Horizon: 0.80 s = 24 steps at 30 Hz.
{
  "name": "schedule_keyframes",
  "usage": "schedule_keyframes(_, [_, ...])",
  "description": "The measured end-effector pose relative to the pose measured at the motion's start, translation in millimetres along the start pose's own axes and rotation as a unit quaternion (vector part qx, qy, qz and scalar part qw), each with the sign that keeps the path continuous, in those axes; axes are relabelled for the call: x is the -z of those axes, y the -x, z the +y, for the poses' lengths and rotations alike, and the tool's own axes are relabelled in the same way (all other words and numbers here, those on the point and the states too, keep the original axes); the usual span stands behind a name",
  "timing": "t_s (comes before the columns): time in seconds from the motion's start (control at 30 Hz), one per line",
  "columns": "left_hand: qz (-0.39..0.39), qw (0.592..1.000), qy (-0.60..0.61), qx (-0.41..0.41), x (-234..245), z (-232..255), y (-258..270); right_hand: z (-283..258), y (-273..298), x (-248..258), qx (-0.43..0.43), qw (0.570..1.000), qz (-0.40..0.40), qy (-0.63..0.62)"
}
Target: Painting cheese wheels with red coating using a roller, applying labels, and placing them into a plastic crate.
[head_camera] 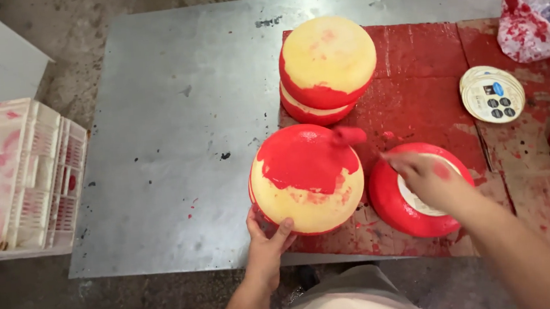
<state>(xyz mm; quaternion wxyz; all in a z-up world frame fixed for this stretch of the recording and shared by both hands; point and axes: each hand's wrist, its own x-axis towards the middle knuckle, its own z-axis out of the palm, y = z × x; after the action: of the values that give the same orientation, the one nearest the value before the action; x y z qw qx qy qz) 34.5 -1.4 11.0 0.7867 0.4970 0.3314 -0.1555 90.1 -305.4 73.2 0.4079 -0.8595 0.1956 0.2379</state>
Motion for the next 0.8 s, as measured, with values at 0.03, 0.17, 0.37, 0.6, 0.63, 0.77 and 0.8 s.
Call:
schedule_keyframes(0.03, [0.0, 1.0, -0.001, -0.005, -2, 2, 2, 36, 1, -2, 0.059, 0.997, 0.023, 0.047])
schedule_keyframes(0.17, [0.009, 1.0, -0.01, -0.001, -3, 3, 2, 156, 5, -35, 0.155, 0.984, 0.087, -0.009])
schedule_keyframes(0.37, [0.004, 0.999, -0.038, -0.005, -4, 6, 3, 13, 16, -13, 0.052, 0.998, 0.041, 0.001])
schedule_keyframes(0.6, [0.002, 0.998, -0.061, -0.014, 0, 7, 4, -8, -4, -18, 0.09, 0.995, 0.044, -0.022])
schedule_keyframes(0.63, [0.002, 0.998, -0.061, -0.014, -1, 7, 4, 13, -7, -18, 0.095, 0.995, 0.031, -0.026])
schedule_keyframes(0.77, [0.001, 0.999, -0.032, -0.022, 0, 3, 1, 51, 46, -18, -0.011, 0.999, -0.019, -0.03])
schedule_keyframes(0.8, [-0.001, 0.999, -0.034, -0.022, 1, 3, 0, 85, 39, -35, -0.011, 0.999, -0.017, -0.032])
